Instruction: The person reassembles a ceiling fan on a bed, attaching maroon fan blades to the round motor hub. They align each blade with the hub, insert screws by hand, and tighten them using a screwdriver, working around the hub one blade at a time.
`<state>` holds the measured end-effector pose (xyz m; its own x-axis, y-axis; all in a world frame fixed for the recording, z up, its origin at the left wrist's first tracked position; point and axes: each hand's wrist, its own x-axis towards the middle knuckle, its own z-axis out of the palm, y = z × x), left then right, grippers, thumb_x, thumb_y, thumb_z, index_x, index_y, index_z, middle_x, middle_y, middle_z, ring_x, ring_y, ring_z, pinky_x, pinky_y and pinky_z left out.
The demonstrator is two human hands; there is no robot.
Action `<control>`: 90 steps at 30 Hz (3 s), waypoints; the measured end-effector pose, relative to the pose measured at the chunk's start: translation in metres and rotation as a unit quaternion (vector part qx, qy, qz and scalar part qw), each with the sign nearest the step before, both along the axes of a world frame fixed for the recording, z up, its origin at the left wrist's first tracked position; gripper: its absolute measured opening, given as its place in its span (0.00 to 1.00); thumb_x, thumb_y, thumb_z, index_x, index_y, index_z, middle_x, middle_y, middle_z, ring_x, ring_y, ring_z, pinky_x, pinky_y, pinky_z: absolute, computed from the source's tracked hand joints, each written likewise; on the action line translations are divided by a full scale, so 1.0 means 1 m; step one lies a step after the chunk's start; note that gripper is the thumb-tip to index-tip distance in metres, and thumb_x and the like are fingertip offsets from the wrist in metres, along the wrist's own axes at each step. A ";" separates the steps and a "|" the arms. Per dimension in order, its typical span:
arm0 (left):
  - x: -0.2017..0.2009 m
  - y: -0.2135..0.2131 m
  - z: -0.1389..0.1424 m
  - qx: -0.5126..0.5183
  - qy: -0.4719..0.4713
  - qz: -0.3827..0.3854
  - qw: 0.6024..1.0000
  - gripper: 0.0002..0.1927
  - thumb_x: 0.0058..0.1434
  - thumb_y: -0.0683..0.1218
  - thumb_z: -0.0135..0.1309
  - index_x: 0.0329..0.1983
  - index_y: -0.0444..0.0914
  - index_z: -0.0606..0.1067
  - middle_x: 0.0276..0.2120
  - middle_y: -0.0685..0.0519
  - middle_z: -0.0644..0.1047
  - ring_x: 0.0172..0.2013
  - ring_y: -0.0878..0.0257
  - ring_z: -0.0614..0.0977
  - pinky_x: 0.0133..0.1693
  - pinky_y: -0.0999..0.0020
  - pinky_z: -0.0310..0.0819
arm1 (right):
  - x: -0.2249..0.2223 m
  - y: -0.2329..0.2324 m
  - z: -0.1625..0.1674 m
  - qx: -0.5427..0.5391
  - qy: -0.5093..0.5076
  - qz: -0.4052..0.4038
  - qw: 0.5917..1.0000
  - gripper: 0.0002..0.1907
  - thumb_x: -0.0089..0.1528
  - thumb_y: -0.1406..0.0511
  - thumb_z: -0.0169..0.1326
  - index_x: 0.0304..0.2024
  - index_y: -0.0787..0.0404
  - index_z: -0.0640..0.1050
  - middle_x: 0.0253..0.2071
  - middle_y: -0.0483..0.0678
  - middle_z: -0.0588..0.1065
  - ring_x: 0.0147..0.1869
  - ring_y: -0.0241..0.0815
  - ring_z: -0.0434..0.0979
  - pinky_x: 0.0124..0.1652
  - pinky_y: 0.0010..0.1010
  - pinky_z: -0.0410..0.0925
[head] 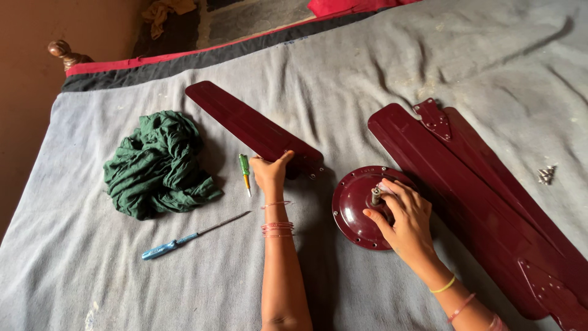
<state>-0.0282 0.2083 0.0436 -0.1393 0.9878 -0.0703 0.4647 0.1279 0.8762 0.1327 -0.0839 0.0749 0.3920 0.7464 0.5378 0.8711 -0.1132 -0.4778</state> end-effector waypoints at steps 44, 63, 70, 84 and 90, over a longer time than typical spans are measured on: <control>0.022 -0.038 -0.007 -0.133 -0.179 -0.189 0.956 0.36 0.51 0.52 0.71 0.54 0.29 0.68 0.39 0.45 0.76 0.32 0.60 0.81 0.29 0.62 0.86 | 0.010 -0.008 0.017 0.025 0.074 0.039 0.996 0.21 0.60 0.53 0.60 0.50 0.58 0.81 0.59 0.45 0.75 0.62 0.47 0.73 0.60 0.44 0.62; -0.001 -0.053 -0.043 -0.065 -0.278 -0.171 0.943 0.31 0.66 0.50 0.58 0.63 0.29 0.60 0.27 0.43 0.79 0.26 0.56 0.83 0.31 0.64 0.81 | 0.202 -0.123 -0.026 0.033 0.075 -0.347 0.934 0.10 0.61 0.64 0.67 0.41 0.61 0.81 0.37 0.52 0.79 0.38 0.48 0.81 0.40 0.40 0.72; -0.010 -0.080 -0.044 0.015 -0.283 -0.165 0.945 0.28 0.67 0.46 0.57 0.63 0.29 0.61 0.31 0.44 0.80 0.31 0.57 0.85 0.37 0.66 0.82 | 0.199 -0.104 -0.030 0.009 -0.052 -0.385 0.921 0.10 0.60 0.62 0.67 0.41 0.58 0.82 0.38 0.52 0.77 0.46 0.55 0.77 0.46 0.46 0.70; -0.013 -0.086 -0.044 -0.014 -0.373 -0.162 0.913 0.26 0.67 0.44 0.58 0.62 0.30 0.61 0.41 0.43 0.78 0.38 0.56 0.84 0.41 0.64 0.82 | 0.164 -0.108 0.002 0.169 0.052 -0.374 0.910 0.05 0.61 0.70 0.62 0.38 0.64 0.79 0.38 0.53 0.76 0.35 0.50 0.80 0.35 0.37 0.73; 0.005 -0.092 -0.051 -0.107 -0.363 -0.130 0.916 0.32 0.62 0.47 0.63 0.59 0.29 0.59 0.41 0.41 0.76 0.33 0.52 0.85 0.36 0.62 0.84 | 0.113 -0.067 0.024 0.202 0.170 -0.244 0.933 0.04 0.61 0.71 0.63 0.39 0.60 0.83 0.39 0.48 0.76 0.37 0.41 0.79 0.35 0.29 0.74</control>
